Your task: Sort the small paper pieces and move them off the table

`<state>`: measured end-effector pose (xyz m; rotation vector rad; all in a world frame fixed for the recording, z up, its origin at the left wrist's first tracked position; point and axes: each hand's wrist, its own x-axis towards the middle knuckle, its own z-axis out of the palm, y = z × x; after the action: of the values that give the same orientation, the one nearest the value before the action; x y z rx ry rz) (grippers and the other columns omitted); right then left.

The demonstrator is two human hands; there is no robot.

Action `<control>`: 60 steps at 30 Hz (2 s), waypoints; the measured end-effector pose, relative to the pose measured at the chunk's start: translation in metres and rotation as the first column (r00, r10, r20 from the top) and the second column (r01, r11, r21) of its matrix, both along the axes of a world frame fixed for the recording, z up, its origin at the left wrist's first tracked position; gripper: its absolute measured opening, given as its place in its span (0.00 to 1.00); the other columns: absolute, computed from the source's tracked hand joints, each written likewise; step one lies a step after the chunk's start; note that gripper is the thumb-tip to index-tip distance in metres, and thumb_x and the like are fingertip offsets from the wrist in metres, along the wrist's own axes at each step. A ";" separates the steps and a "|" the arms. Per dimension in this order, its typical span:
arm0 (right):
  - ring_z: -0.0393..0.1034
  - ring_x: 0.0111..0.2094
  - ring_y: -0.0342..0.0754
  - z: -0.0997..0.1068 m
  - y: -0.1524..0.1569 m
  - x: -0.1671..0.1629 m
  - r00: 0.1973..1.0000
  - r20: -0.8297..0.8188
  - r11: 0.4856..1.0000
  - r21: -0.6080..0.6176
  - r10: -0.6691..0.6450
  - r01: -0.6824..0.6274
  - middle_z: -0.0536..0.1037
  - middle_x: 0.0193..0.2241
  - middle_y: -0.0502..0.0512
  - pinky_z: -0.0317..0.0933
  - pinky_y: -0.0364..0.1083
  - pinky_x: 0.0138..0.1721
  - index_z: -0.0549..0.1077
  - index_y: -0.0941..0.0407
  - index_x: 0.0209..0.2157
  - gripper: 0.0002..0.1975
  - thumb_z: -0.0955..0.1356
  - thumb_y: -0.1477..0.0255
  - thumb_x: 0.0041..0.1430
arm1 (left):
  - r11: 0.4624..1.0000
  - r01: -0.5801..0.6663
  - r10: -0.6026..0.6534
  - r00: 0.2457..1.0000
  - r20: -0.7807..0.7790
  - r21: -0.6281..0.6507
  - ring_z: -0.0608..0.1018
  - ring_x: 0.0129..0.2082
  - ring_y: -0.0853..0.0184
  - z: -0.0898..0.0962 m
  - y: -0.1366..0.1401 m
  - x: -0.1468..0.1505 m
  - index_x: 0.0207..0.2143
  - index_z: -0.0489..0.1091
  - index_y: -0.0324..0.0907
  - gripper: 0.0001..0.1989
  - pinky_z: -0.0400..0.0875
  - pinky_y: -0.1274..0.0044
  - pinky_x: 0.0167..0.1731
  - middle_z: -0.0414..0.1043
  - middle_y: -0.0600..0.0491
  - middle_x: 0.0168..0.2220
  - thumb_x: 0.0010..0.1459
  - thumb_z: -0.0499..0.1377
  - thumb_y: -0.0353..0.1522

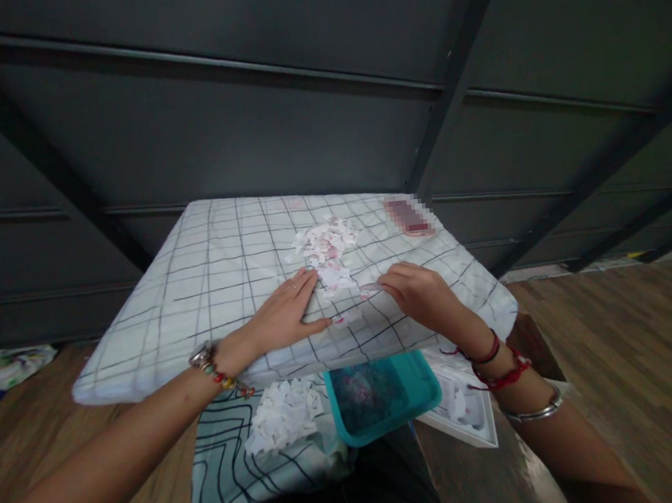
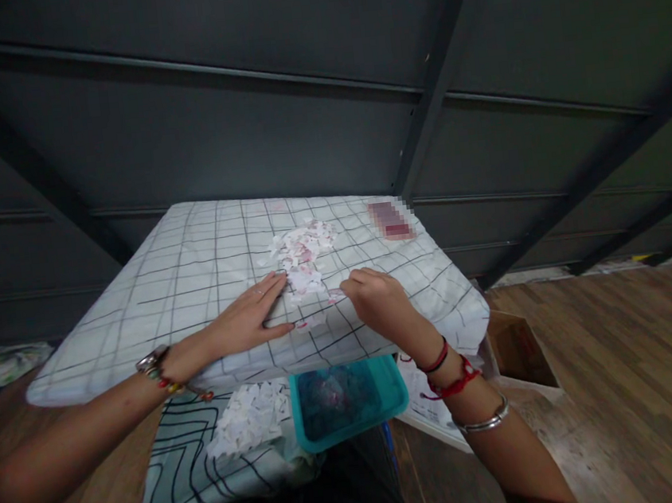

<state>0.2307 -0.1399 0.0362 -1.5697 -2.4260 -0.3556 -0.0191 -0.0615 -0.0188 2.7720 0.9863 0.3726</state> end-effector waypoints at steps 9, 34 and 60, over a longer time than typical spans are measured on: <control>0.60 0.31 0.45 -0.002 0.000 -0.009 0.982 0.188 1.000 -0.010 -0.013 0.016 0.70 0.28 0.54 0.51 0.44 0.31 0.69 0.57 0.27 0.11 0.59 0.81 0.56 | 1.000 0.000 0.000 1.000 -0.002 0.020 0.47 0.61 0.56 0.000 0.000 0.000 0.61 0.41 0.35 0.43 0.48 0.67 0.57 0.44 0.41 0.62 0.53 0.47 0.54; 0.63 0.33 0.46 -0.013 0.021 0.014 0.977 0.150 0.987 0.058 -0.154 0.147 0.72 0.28 0.56 0.52 0.42 0.33 0.71 0.59 0.29 0.11 0.59 0.76 0.60 | 0.999 -0.006 0.008 0.999 -0.051 0.038 0.47 0.62 0.56 0.000 0.001 0.000 0.60 0.43 0.31 0.43 0.48 0.68 0.58 0.44 0.38 0.62 0.54 0.46 0.54; 0.62 0.31 0.45 -0.010 0.000 0.008 0.977 0.147 0.986 0.079 -0.157 0.147 0.70 0.27 0.53 0.51 0.42 0.32 0.70 0.57 0.27 0.10 0.60 0.78 0.58 | 0.999 0.001 0.001 0.999 -0.033 0.051 0.48 0.61 0.56 -0.003 0.003 0.000 0.60 0.43 0.31 0.43 0.48 0.68 0.58 0.44 0.39 0.61 0.54 0.46 0.55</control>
<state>0.2388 -0.1401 0.0262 -1.7626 -2.3802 -0.6003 -0.0196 -0.0586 -0.0222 2.8320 0.9976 0.3583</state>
